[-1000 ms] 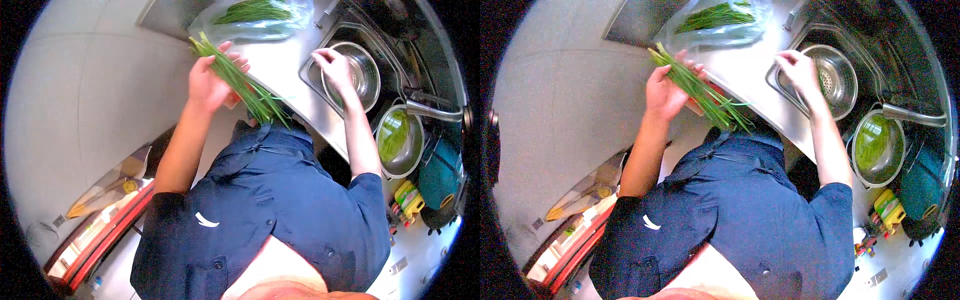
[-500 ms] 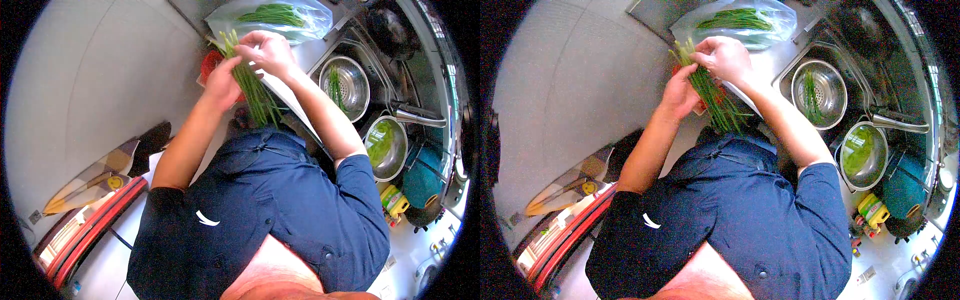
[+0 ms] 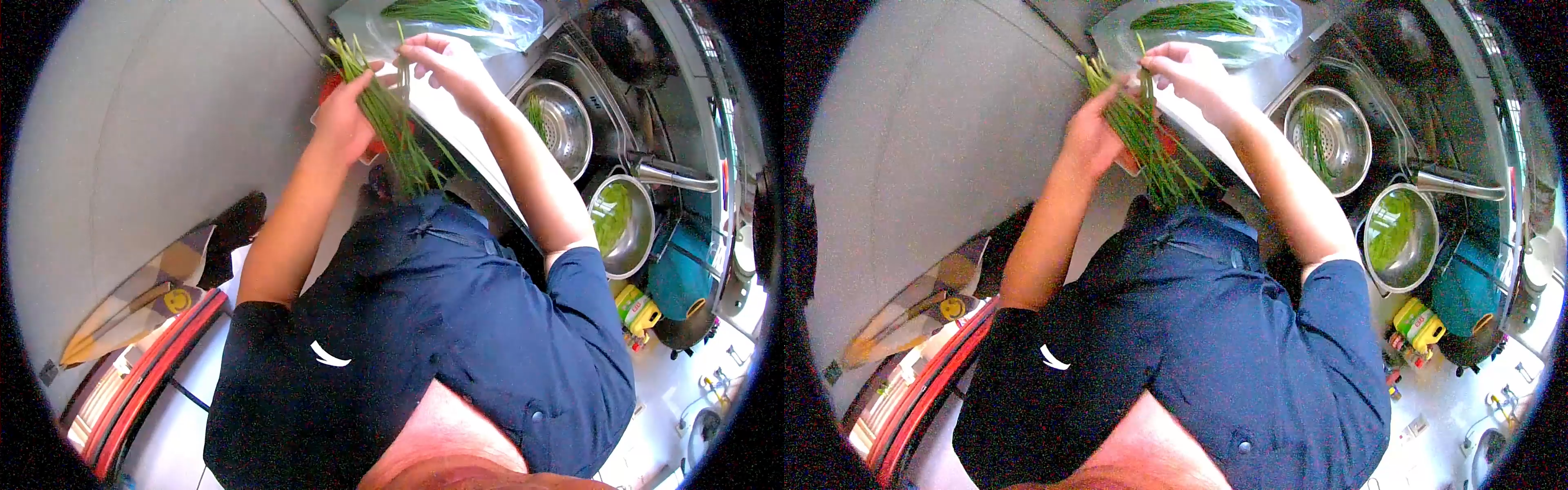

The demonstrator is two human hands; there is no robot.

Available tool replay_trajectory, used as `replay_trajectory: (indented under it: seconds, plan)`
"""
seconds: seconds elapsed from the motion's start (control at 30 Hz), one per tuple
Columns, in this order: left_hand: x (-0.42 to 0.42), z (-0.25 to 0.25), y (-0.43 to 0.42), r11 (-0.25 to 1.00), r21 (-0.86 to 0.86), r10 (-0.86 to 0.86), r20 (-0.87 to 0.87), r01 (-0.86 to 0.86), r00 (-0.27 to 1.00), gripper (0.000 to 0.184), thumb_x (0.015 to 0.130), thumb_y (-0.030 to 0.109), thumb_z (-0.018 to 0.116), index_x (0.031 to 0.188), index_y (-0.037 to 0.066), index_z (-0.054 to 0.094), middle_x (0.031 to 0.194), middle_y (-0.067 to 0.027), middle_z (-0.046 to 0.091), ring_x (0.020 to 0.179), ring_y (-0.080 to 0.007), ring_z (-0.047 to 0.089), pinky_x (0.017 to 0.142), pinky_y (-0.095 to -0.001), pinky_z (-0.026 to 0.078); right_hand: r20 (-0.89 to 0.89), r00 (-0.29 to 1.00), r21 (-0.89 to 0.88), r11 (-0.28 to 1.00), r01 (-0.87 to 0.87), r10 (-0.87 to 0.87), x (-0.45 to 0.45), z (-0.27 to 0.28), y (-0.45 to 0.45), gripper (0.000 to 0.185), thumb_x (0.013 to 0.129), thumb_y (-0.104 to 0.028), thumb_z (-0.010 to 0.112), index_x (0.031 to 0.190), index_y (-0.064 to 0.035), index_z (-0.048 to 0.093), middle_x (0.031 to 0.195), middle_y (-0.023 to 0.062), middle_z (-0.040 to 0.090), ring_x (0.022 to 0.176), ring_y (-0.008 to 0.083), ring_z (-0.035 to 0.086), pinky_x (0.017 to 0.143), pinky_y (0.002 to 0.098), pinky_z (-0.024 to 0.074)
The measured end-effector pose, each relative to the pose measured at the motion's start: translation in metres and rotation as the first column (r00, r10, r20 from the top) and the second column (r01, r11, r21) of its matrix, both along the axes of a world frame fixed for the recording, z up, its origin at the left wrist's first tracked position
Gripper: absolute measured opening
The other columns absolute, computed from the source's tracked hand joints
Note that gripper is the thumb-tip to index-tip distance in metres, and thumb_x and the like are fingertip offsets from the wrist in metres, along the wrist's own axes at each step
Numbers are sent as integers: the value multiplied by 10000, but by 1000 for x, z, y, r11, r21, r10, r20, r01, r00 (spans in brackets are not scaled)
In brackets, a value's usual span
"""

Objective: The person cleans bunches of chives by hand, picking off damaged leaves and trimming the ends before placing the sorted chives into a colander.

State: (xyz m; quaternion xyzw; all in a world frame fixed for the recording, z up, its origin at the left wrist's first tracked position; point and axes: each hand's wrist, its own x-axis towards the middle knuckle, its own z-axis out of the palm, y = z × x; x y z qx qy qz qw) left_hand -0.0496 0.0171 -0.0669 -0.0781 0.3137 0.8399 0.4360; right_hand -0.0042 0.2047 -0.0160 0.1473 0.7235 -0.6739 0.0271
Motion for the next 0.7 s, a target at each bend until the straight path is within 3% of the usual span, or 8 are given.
replay_trajectory:
  seconds: [0.17, 0.2, 0.27, 0.3, 0.33, 0.43, 0.57, 0.7]
  plan:
    - [-9, 2, -7, 995, -56, 87, 19, -86, 996, 257, 1023, 203, 469, 1224, 44, 492, 944, -107, 598, 988, -321, 617, 883, -504, 513, -100, 995, -22, 1000, 6, -9, 0, 4, 10, 299, 889, -361, 652, 1028, -103, 709, 934, -35, 703, 708, 5, 469, 578, 167, 347]
    - [-13, 0, -12, 995, -58, 83, 20, -82, 996, 257, 1023, 203, 469, 1224, 44, 492, 944, -107, 598, 988, -321, 617, 883, -504, 513, -92, 996, -6, 1000, 11, -12, -3, 1, 17, 320, 911, -370, 635, 1084, -112, 711, 1001, -30, 712, 775, 22, 528, 617, 185, 390]
    - [-21, -5, -20, 996, -19, 83, -6, -83, 997, 187, 996, 214, 526, 1101, 66, 570, 872, -67, 603, 890, -285, 597, 878, -484, 520, -166, 983, -78, 994, 71, -83, -7, -3, 29, 297, 894, -349, 667, 1060, -107, 714, 905, -46, 707, 725, 24, 553, 579, 204, 399]
    - [-18, 9, -18, 992, -54, 112, -30, -114, 993, 163, 986, 210, 564, 1086, 81, 577, 772, -19, 546, 752, -216, 544, 761, -408, 510, -147, 981, -71, 991, 118, -127, -5, 1, 32, 308, 901, -366, 663, 1092, -130, 716, 940, -41, 716, 739, 29, 561, 598, 204, 413]
    - [-20, 9, -21, 993, -54, 106, -29, -108, 994, 163, 986, 210, 564, 1086, 81, 577, 772, -19, 546, 752, -216, 544, 761, -408, 510, -94, 982, -137, 979, 150, -164, -7, 16, 37, 220, 955, -255, 602, 1002, -64, 700, 814, -2, 656, 639, 76, 543, 552, 229, 432]
    - [-25, 14, -26, 961, -251, 60, -209, -113, 976, 180, 963, 212, 629, 1091, 89, 599, 642, 37, 400, 555, -106, 413, 560, -296, 380, -103, 979, -145, 976, 161, -176, -4, 26, 46, 230, 907, -217, 671, 1065, -50, 674, 863, -41, 640, 664, 18, 502, 556, 167, 379]
    - [-26, 31, -26, 893, -438, -90, -396, -102, 914, 285, 947, 240, 652, 1171, 66, 627, 631, 51, 395, 513, -85, 387, 496, -265, 352, -185, 961, -103, 977, 189, -205, -8, 37, 56, 209, 912, -214, 653, 1051, -60, 681, 837, -52, 627, 673, 24, 511, 559, 184, 385]
    - [-18, 49, -13, 886, -463, -215, -465, -29, 859, 326, 952, 235, 645, 1212, 39, 623, 628, 48, 416, 518, -80, 401, 498, -253, 361, -153, 973, -71, 984, 162, -172, -13, 55, 52, 210, 915, -227, 653, 1051, -70, 683, 830, -57, 630, 685, 21, 520, 572, 177, 388]
